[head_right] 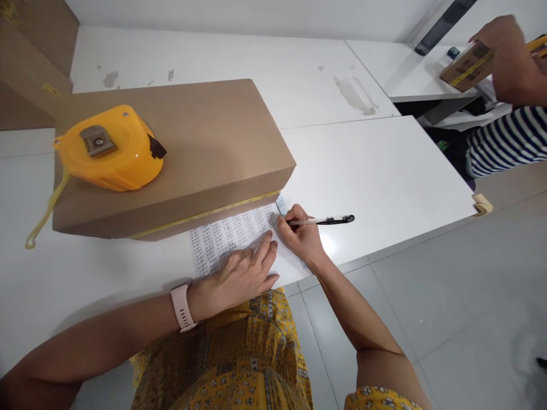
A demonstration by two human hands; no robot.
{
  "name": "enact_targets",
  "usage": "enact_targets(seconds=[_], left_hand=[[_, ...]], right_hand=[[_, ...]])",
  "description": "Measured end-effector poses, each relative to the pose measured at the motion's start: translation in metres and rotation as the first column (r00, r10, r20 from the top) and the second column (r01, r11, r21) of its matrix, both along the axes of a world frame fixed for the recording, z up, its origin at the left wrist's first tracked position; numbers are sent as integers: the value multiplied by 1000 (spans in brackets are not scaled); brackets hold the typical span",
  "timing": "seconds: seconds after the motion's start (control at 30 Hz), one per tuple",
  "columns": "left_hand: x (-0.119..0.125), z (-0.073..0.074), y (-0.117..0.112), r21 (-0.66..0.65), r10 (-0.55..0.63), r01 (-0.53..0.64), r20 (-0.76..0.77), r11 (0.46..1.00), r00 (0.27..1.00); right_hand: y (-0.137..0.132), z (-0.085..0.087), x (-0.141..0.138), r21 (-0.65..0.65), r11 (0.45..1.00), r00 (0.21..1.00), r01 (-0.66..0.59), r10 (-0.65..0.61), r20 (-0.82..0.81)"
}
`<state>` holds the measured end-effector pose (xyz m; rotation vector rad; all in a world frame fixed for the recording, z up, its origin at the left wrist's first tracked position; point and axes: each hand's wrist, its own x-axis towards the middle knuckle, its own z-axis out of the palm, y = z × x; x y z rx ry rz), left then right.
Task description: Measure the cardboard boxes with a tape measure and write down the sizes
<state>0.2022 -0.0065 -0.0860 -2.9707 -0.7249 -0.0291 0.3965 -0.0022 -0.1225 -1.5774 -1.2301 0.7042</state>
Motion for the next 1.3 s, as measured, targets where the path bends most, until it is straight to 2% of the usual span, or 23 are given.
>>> enact_targets(seconds=[0.33,1.3], left_hand=[[0,-1,-1,-1,-2,2,3,1000,1000],[0,-7,-3,45,11,-12,29,999,1000]], right_hand=[[-2,-5,3,10,1000,999,-23,23,-40],[0,-3,5,36,999,999,28,-30,31]])
